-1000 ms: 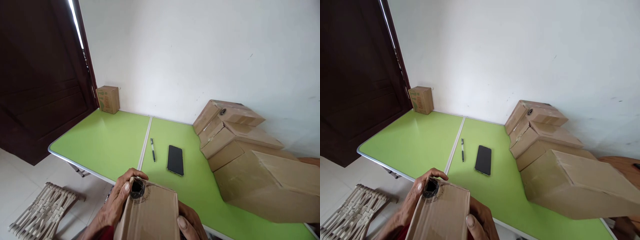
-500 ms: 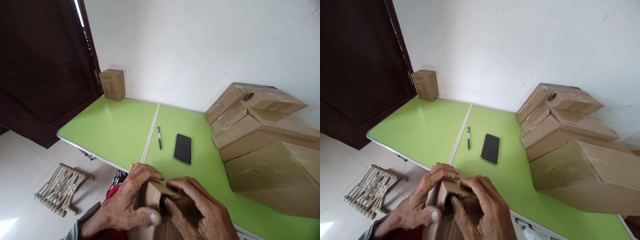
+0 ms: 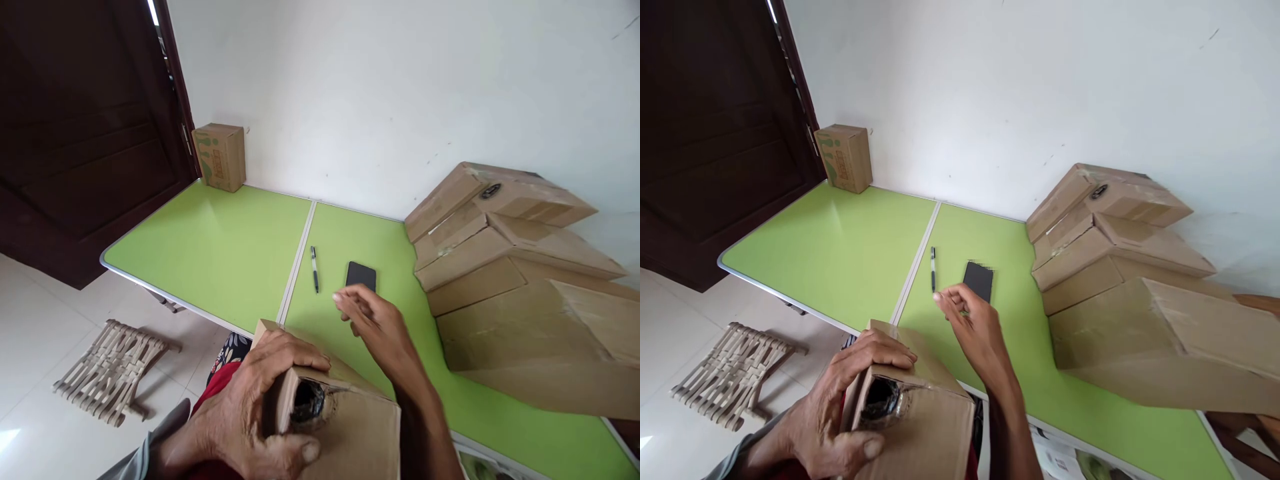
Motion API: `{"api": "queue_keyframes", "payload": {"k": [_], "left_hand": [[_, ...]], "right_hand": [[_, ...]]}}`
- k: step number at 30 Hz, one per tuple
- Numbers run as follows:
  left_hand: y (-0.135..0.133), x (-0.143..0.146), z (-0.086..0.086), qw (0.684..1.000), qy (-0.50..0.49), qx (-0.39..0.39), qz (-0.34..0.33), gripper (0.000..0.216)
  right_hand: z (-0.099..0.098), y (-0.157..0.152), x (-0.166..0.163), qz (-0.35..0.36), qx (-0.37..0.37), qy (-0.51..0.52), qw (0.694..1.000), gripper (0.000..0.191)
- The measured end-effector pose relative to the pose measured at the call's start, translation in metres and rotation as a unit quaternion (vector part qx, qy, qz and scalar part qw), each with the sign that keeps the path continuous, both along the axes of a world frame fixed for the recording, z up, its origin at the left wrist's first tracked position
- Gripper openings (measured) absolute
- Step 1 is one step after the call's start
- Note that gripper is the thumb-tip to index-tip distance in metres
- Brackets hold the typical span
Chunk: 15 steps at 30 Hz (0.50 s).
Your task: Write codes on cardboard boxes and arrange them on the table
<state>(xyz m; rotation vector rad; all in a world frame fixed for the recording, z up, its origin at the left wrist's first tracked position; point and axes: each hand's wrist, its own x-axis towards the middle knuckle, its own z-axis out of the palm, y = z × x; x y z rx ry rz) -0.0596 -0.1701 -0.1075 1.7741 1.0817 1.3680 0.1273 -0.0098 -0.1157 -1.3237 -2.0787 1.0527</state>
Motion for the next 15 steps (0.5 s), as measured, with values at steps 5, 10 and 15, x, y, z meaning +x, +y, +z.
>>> {"api": "queue_keyframes", "payload": {"k": [5, 10, 15], "left_hand": [[0.004, -0.012, -0.007, 0.999, 0.011, -0.018, -0.029, 0.083], [0.006, -0.017, -0.010, 0.999, 0.024, -0.011, -0.034, 0.096], [0.006, -0.015, -0.009, 0.999, 0.019, -0.022, -0.024, 0.092]], "right_hand": [[-0.058, 0.070, -0.060, -0.061, -0.011, -0.156, 0.986, 0.011], [-0.081, 0.090, -0.073, -0.088, -0.051, -0.133, 0.986, 0.019], [-0.045, 0.056, -0.026, -0.108, -0.072, 0.032, 0.991, 0.014]]}}
